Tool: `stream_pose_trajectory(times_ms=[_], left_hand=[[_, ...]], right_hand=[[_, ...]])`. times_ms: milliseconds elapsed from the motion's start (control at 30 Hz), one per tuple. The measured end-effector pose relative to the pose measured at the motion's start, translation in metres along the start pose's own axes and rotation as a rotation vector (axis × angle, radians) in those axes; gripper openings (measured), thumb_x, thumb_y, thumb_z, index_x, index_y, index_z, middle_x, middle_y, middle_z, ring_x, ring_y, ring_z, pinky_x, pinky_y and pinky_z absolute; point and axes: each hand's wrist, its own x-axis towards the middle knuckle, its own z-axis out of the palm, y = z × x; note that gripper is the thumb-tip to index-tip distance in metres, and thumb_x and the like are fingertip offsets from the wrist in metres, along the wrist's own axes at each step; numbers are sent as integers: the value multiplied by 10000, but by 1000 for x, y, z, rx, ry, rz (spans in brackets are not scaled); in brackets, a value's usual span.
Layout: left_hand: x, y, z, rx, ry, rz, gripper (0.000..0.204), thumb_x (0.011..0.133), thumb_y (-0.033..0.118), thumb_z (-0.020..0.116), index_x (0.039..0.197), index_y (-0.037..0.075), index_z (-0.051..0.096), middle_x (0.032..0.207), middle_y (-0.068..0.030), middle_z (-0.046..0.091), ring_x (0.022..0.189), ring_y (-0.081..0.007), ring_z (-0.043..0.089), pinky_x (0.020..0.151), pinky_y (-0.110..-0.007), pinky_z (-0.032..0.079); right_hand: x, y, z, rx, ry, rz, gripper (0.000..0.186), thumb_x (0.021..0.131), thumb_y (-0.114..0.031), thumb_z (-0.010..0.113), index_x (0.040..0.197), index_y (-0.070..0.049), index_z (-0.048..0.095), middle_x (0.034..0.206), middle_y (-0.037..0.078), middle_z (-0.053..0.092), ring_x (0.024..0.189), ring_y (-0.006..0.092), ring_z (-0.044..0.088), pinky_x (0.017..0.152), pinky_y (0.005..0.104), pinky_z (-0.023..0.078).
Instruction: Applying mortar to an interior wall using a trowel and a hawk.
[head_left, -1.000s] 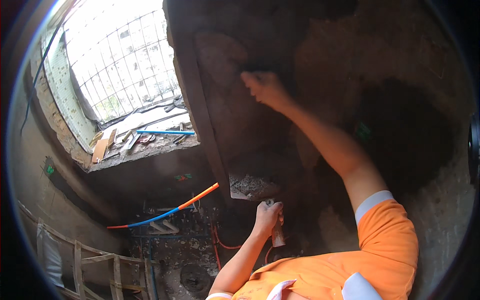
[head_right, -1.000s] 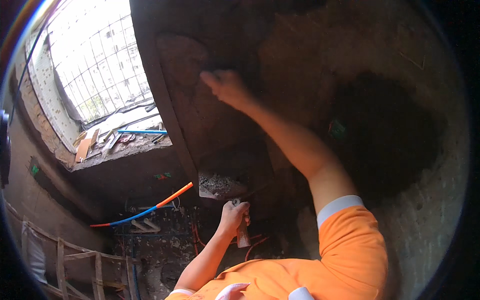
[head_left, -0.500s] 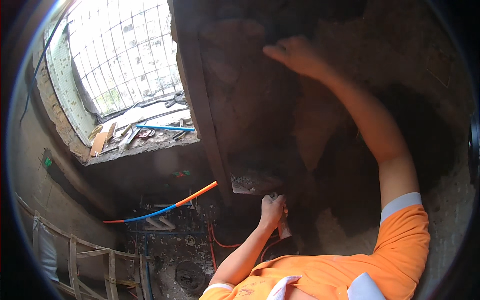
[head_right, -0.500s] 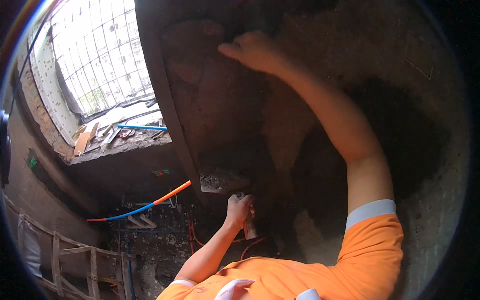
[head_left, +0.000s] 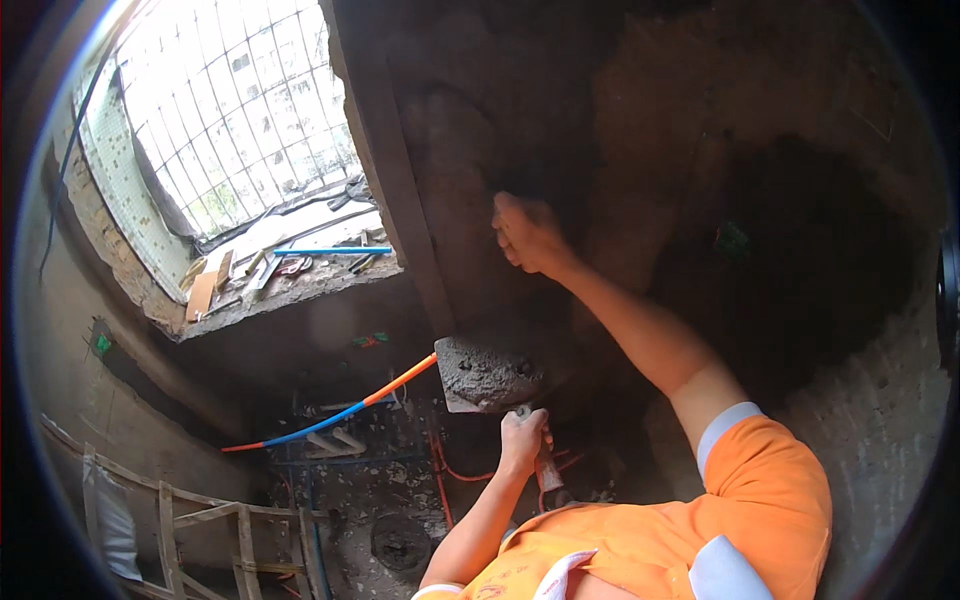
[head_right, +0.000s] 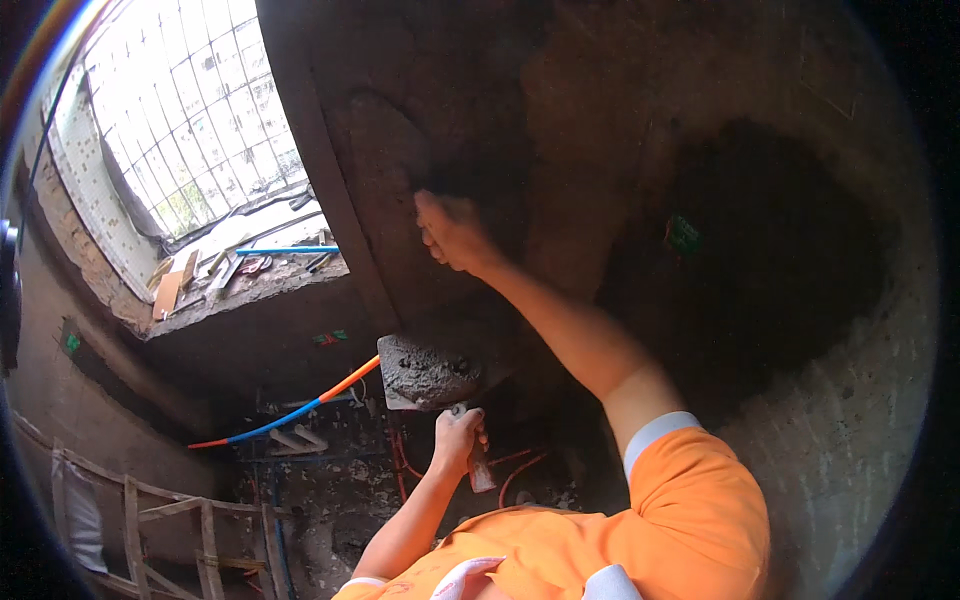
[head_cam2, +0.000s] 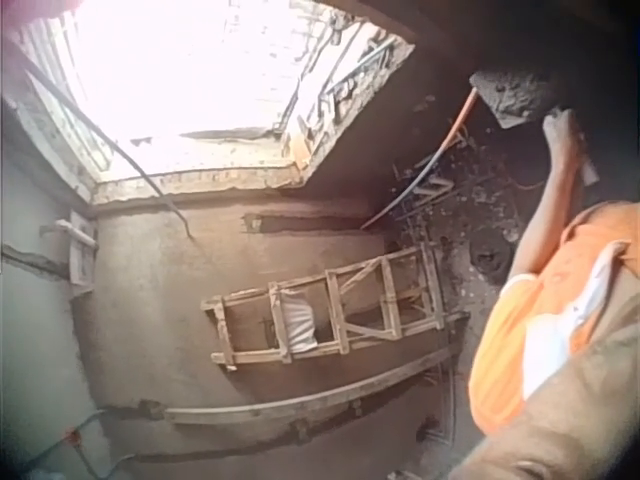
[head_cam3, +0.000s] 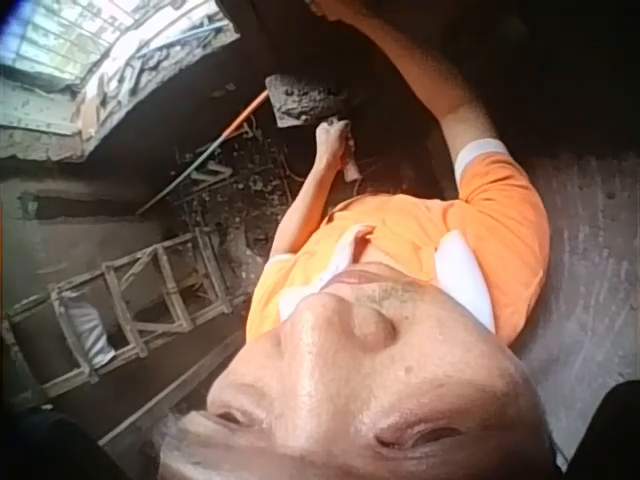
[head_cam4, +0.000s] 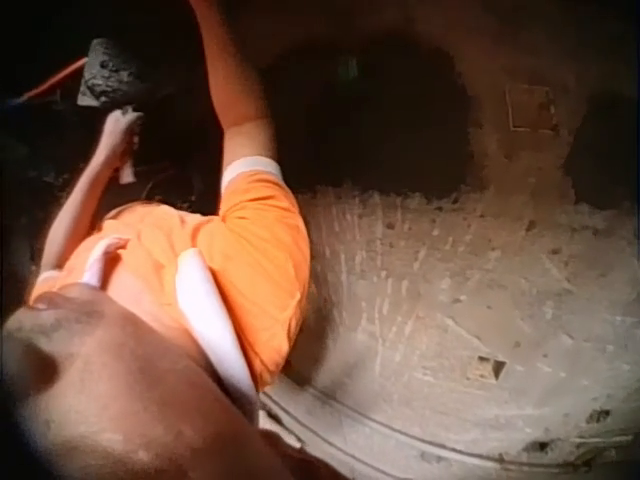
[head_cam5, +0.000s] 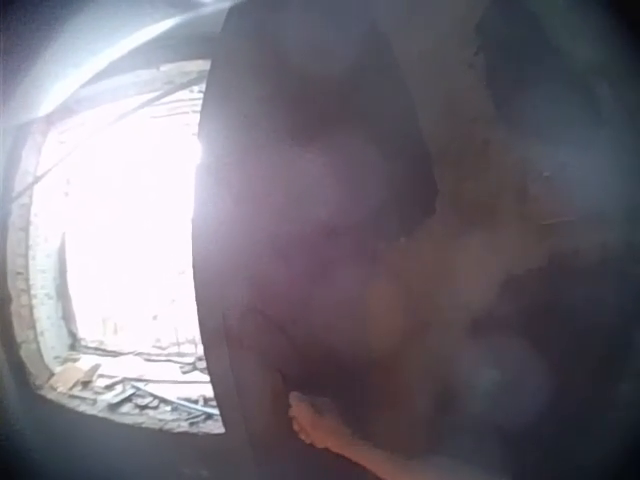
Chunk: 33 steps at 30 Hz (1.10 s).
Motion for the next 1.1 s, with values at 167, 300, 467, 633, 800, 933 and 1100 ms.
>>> stream_pose_trajectory(times_ms=[167,300,467,633,800,933,1100], left_hand=[[-1,-2,-18,-17,52,-41,208,826,131,583,649,58,503,534,-50,509,429,-160,501,415,-302,424],[-2,-3,-22,-34,62,-21,195,826,120,592,671,63,490,558,-41,492,441,-161,497,416,-308,423],[-7,6,-21,-13,59,-24,186,831,117,593,692,67,481,584,-32,479,450,-161,490,416,-318,422],[-22,14,-14,8,33,-39,202,819,149,596,659,62,508,553,-35,502,442,-155,514,414,-294,428],[-10,3,-16,74,0,8,194,779,133,571,609,56,517,516,-47,510,417,-165,516,391,-308,418],[-5,5,-26,153,28,-69,191,759,126,573,593,54,511,509,-50,513,409,-169,513,385,-315,407],[3,-4,-37,186,87,-198,192,800,111,615,645,59,515,552,-40,509,417,-159,497,393,-318,415]], right_hand=[[20,19,27,63,-77,-125,403,922,-406,469,732,-52,508,578,31,488,466,115,483,430,272,389],[29,38,2,-66,-33,-258,422,930,-423,480,722,-59,522,587,32,502,504,122,504,475,278,416],[38,-5,-55,-543,270,-622,467,916,-477,505,735,-55,591,643,31,560,582,128,553,554,295,452],[26,-49,-101,-461,207,-360,465,901,-497,529,801,-53,627,660,21,577,593,106,552,548,267,447],[2,-30,-150,-505,407,-398,416,883,-465,587,891,-56,661,687,15,600,590,89,547,513,258,432],[-69,68,-129,-901,145,-654,325,835,-369,681,834,-46,641,680,74,624,557,145,577,491,312,440],[-153,129,-104,-978,-280,-603,243,753,-297,741,737,-97,604,627,60,575,601,265,606,493,364,461]])
